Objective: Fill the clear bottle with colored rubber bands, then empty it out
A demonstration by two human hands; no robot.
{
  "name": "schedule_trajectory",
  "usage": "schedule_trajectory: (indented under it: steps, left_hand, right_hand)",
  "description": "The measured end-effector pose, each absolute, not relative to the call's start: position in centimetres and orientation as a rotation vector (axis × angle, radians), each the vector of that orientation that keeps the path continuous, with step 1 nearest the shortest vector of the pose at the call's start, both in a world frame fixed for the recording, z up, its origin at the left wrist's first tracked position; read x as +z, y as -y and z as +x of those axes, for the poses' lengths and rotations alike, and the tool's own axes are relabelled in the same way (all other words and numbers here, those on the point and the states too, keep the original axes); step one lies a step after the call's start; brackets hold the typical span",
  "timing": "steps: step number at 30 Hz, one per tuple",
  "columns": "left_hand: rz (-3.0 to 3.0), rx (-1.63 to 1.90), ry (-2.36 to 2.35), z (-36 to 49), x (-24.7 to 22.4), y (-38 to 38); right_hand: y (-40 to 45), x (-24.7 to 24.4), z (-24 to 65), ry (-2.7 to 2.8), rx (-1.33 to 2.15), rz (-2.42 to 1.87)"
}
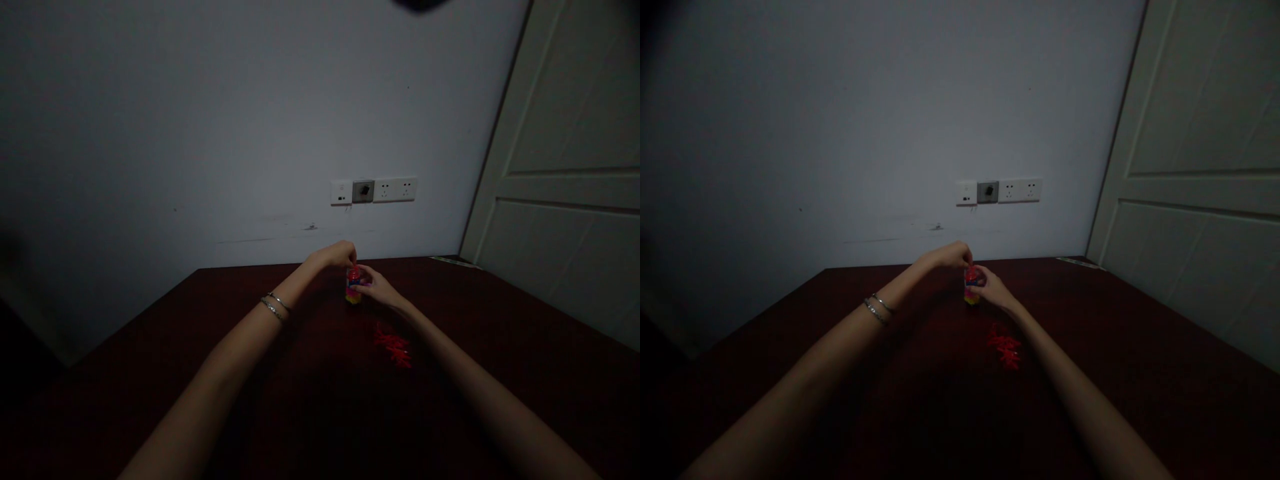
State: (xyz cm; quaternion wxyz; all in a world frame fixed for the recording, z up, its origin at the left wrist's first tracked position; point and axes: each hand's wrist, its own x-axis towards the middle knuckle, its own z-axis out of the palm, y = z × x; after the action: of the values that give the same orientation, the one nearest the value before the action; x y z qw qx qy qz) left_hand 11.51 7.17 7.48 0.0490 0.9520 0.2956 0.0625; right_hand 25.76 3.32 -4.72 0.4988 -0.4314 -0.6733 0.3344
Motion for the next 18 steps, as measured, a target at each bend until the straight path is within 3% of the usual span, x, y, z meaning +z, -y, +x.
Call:
schedule_trajectory:
  steps: [18]
  left_hand:
    - [2.788, 0.306, -0.837, 12.1, 6.9, -7.5]
  right_hand:
    - [-3.8, -6.1, 25.6, 1.761, 0.66, -1.108]
